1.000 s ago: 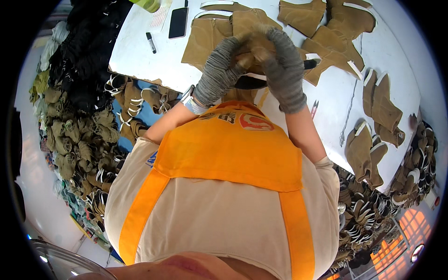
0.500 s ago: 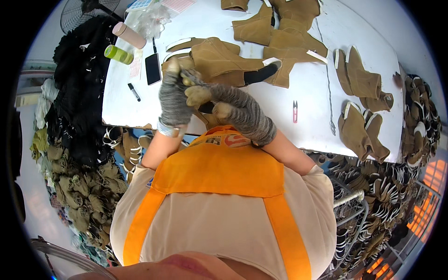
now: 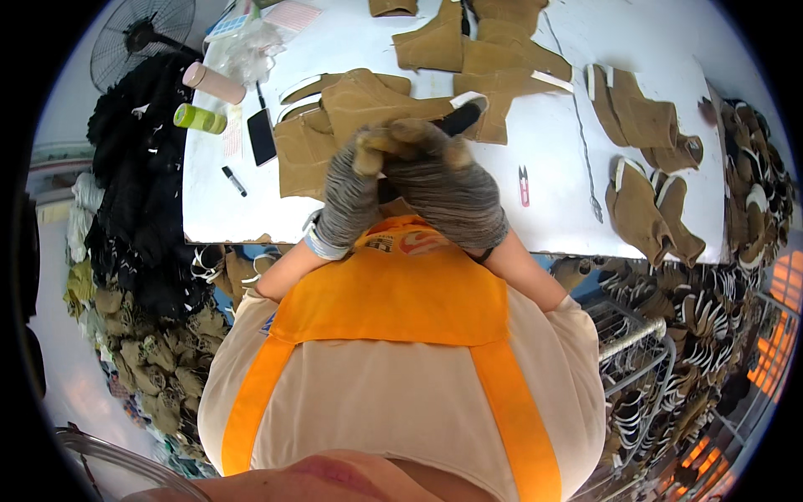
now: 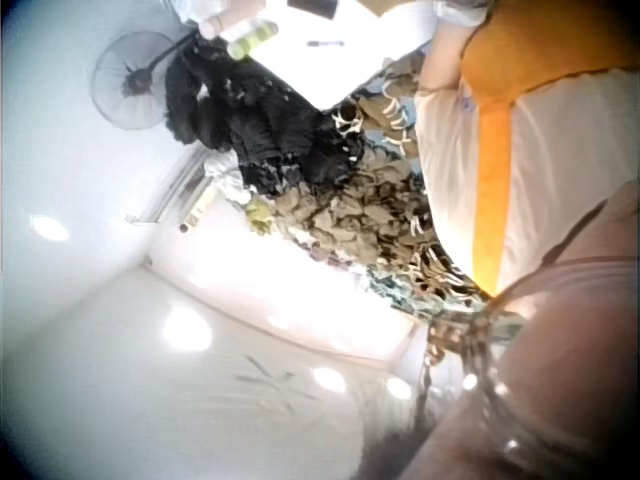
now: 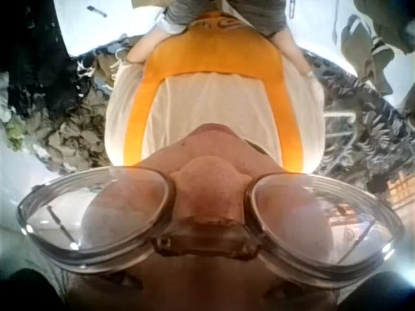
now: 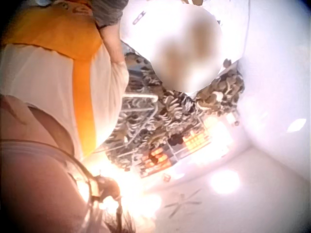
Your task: The person inspects several tan boots, using scissors to trim excess threads from the seams and zippers before aligning and stacking the boots on a table.
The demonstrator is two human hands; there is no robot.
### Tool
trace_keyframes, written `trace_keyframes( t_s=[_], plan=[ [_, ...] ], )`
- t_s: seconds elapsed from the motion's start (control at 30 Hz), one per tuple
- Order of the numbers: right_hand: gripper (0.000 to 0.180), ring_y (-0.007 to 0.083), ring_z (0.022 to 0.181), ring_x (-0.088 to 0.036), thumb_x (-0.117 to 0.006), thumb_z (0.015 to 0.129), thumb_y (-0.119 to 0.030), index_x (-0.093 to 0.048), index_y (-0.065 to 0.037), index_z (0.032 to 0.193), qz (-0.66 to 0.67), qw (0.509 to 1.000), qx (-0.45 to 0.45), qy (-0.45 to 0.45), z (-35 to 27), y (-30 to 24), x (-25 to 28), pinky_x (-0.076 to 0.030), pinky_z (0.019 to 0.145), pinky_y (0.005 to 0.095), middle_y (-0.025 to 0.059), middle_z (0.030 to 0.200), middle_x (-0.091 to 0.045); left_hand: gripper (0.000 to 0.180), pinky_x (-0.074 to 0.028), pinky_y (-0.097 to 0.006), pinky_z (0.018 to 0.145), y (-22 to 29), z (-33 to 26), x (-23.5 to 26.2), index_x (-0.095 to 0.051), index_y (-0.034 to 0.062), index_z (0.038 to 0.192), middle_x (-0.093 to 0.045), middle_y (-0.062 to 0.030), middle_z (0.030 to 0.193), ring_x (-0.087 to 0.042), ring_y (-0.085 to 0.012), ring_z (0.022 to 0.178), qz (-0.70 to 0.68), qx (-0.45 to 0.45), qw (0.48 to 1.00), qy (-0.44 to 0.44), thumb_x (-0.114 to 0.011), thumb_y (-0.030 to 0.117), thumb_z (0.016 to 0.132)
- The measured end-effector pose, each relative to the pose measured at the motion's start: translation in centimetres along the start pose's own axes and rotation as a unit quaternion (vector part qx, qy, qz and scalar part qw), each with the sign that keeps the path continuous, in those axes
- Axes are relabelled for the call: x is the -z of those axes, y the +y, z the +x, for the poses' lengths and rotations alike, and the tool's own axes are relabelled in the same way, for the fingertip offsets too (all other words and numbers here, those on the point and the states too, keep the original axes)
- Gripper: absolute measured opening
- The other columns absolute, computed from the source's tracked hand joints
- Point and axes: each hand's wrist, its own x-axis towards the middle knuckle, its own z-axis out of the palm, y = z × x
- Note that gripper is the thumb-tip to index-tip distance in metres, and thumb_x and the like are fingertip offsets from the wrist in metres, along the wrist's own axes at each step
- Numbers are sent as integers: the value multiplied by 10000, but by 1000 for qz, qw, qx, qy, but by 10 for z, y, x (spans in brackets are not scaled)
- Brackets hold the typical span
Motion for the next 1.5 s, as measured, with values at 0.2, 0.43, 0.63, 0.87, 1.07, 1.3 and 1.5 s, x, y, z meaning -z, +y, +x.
trace_keyframes(
  t_s=[0.2, 0.43, 0.63, 0.87, 1.07, 1.3, 1.5],
  plan=[
    [557, 209, 1253, -477, -522, 951, -436, -514, -16, 1317, -232, 970, -49, -45, 4, 4, 12, -394, 1044, 347, 102, 1365, -513, 455, -521, -329, 779, 3, 41, 41, -571, 40, 957, -612, -92, 932, -614, -233, 851, -456, -49, 888, -15, -469, 483, 974],
    [681, 207, 1340, -390, -552, 906, -506, -449, -30, 1381, -118, 991, -61, -19, -4, -5, 5, -303, 1113, 352, 108, 1447, -426, 328, -488, -318, 826, 5, 12, 2, -540, -8, 1119, -599, -101, 1012, -592, -216, 934, 228, -211, 948, 67, -371, 258, 1031],
    [480, 167, 1260, -469, -490, 969, -338, -471, -72, 1368, -265, 959, -34, -98, 0, -6, 13, -374, 1047, 306, 70, 1396, -474, 313, -488, -371, 853, 1, 9, -3, -536, 40, 1022, -588, -84, 940, -601, -260, 923, -182, -91, 977, 55, -413, 328, 1015],
    [368, 165, 1081, -606, -523, 969, -193, -514, -81, 1320, -595, 801, 41, -55, -28, -6, 7, -478, 943, 290, 82, 1196, -621, 220, -394, -285, 668, 4, 43, 58, -548, 148, 881, -465, 82, 684, -419, -80, 581, -528, -104, 832, -131, -398, 261, 996],
    [436, 177, 1039, -606, -655, 887, -174, -515, -23, 1272, -95, 938, -254, 217, -81, -4, 48, -486, 940, 325, 107, 1121, -625, 254, -395, -270, 690, 19, 47, 75, -576, 156, 990, -536, 60, 748, -516, -89, 654, -369, -228, 883, -177, -461, 381, 977],
    [582, 180, 1138, -548, -690, 848, -130, -434, -89, 1369, -512, 839, -80, 169, -83, -4, 60, -438, 966, 315, 85, 1170, -593, 362, -444, -350, 898, -28, 19, -21, -534, 48, 1180, -590, -88, 1057, -545, -232, 1004, 89, -143, 942, -289, -610, 289, 921],
    [446, 250, 1029, -616, -664, 861, -213, -531, -36, 1247, -534, 736, -97, 404, -114, -43, 157, -483, 897, 353, 127, 1146, -618, 528, -401, -348, 1003, -4, 9, -29, -443, 50, 1359, -515, -104, 1293, -498, -223, 1188, 44, -1, 987, -157, -640, 240, 908]
  ],
)
